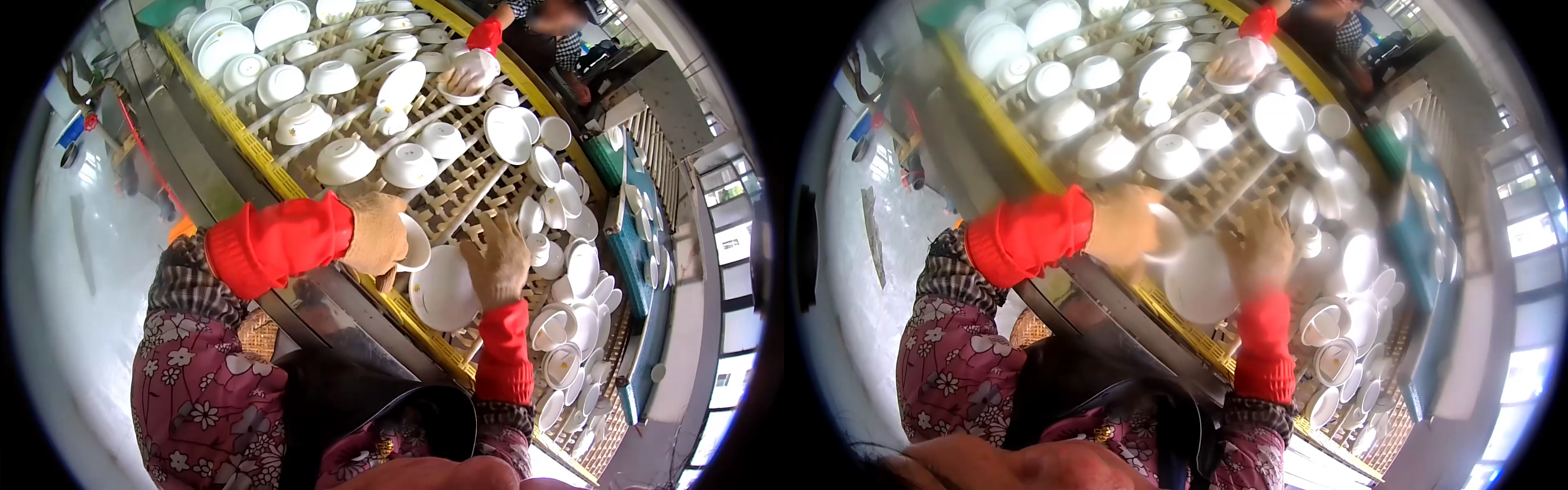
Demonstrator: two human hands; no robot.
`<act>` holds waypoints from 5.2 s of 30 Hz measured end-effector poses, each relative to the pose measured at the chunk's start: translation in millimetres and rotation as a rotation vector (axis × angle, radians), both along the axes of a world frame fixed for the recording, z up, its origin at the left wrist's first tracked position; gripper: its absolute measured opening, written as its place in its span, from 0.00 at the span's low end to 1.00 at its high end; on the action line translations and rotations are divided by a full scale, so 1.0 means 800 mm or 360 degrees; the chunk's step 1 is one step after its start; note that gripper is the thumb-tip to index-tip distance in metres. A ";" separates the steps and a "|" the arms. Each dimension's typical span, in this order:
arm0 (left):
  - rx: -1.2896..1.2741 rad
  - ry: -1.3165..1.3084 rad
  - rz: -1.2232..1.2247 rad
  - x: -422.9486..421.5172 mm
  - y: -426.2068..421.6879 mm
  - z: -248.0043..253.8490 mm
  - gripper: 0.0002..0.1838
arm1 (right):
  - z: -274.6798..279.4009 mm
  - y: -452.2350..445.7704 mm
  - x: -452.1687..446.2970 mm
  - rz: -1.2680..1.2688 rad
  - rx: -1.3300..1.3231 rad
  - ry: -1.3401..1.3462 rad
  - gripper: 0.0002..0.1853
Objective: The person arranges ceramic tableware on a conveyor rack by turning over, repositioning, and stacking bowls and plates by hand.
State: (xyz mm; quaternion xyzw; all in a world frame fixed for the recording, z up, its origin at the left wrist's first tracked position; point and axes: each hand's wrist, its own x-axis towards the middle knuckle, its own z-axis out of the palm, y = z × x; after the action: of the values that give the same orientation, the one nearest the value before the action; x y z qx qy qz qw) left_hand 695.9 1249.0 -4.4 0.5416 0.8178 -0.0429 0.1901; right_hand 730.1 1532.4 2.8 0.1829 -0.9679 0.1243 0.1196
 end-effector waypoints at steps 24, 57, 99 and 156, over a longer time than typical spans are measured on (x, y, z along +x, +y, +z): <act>0.0596 0.0691 0.1625 -0.208 -0.165 -0.088 0.32 | 0.029 0.059 0.157 -0.0748 -0.0011 -0.0576 0.44; 0.0577 -0.0159 0.0348 -0.059 0.050 -0.058 0.40 | 0.000 0.133 0.081 -0.0715 -0.0381 -0.0026 0.28; 0.0624 0.0778 0.1294 -0.145 0.010 0.001 0.42 | 0.078 0.080 -0.018 -0.0166 0.0134 0.0013 0.33; 0.1271 0.0135 0.1532 -0.221 0.211 -0.033 0.34 | 0.111 0.107 0.170 -0.0583 -0.2573 -0.1025 0.29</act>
State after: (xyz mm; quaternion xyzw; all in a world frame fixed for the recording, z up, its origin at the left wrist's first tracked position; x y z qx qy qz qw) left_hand 519.5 1417.6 -30.5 0.1396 0.9298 0.3349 -0.0617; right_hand 866.2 1617.9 91.8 -0.1589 -0.5849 0.7940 -0.0477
